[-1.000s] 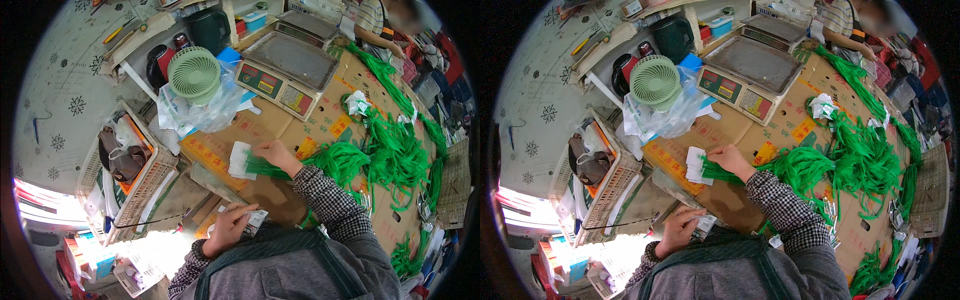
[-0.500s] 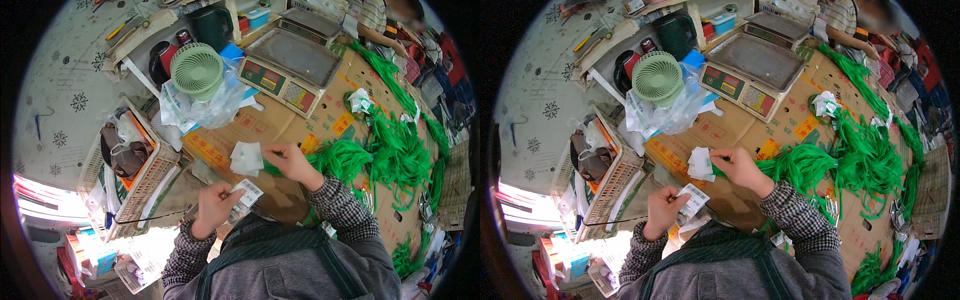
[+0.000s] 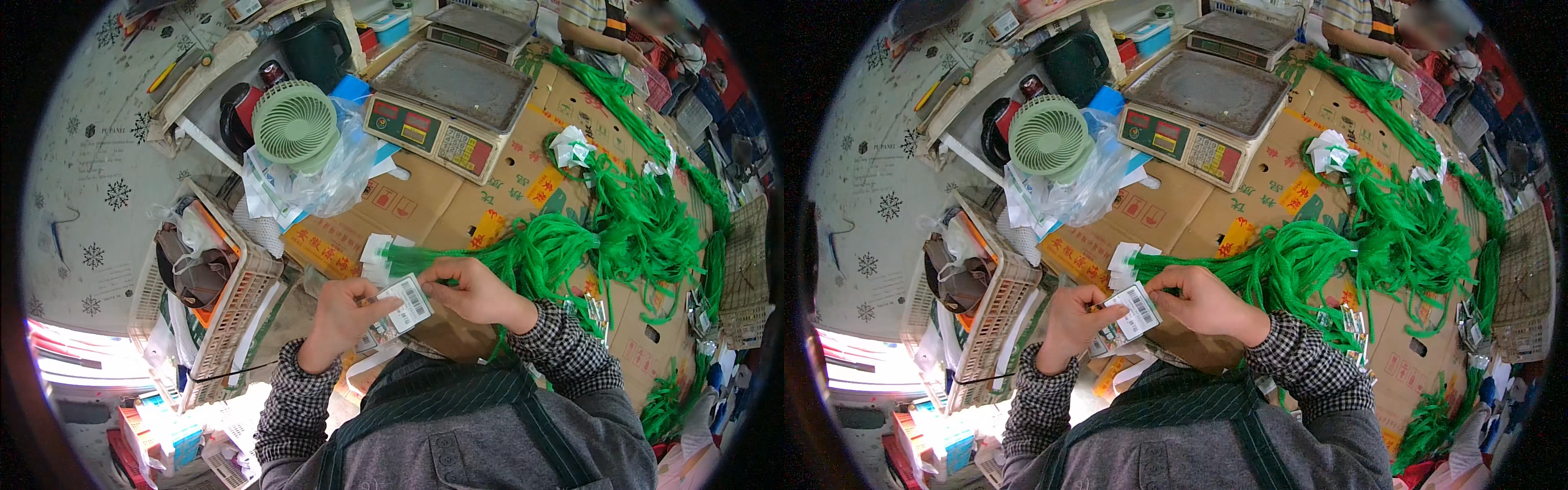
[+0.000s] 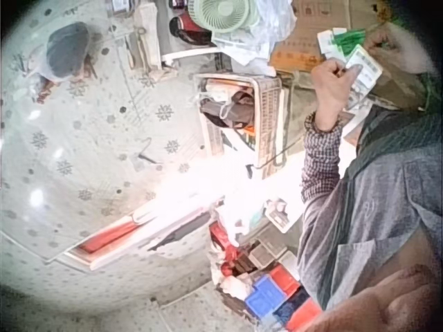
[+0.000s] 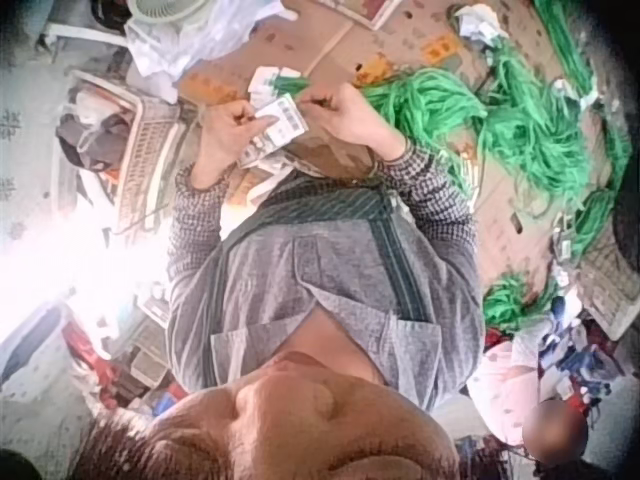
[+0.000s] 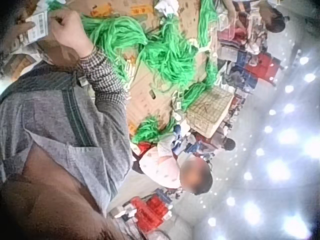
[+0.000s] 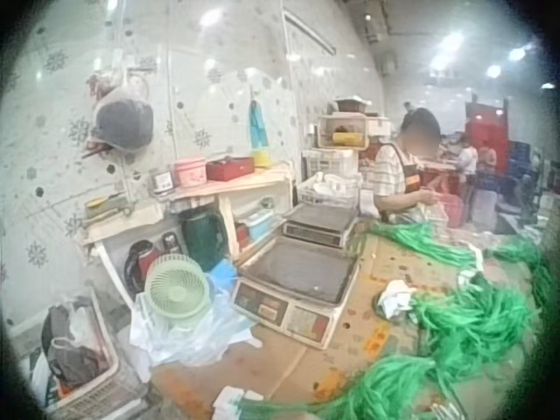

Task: The person repeatedly picks up small white labels and green plastic ties from a table, attaches a label to each tie, and places the labeled tie on a growing pile. The person also tears off a long strip of labels from a roll and continues the labeling process.

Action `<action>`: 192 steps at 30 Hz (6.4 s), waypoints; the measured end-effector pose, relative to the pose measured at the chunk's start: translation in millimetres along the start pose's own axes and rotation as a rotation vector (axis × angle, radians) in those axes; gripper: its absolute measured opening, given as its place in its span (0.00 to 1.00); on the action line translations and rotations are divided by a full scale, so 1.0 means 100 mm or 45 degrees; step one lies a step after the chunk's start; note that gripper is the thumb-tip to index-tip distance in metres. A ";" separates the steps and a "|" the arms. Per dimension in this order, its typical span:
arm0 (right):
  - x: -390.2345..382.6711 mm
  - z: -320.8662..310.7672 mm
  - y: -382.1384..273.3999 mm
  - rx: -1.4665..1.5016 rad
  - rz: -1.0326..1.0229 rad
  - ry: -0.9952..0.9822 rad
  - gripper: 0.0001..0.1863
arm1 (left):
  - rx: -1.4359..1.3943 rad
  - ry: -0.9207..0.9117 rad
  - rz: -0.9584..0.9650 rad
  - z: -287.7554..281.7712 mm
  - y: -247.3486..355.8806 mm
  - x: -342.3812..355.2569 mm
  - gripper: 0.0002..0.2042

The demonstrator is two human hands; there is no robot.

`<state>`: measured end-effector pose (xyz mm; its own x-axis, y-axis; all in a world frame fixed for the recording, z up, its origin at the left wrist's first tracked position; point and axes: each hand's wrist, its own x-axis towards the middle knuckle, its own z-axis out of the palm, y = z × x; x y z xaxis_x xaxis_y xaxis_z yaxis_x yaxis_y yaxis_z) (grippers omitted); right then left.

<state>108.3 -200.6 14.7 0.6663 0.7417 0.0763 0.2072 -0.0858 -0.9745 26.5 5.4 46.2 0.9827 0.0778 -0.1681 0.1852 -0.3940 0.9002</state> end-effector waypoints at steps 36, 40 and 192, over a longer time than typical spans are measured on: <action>-0.08 -0.04 -0.03 0.137 0.240 0.299 0.07 | -0.165 -0.370 0.144 -0.28 -0.36 -0.42 0.02; -0.10 0.11 -0.11 0.112 0.075 0.298 0.07 | -0.466 -0.145 0.006 0.20 -0.08 -0.42 0.12; -0.16 0.06 -0.08 0.262 0.216 0.020 0.08 | -0.432 -0.117 0.049 0.24 -0.21 -0.33 0.18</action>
<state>91.9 -208.2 20.2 0.6907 0.7175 -0.0897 -0.0572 -0.0695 -0.9959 -9.5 -11.2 23.3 0.9880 -0.0198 -0.1530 0.1514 -0.0672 0.9862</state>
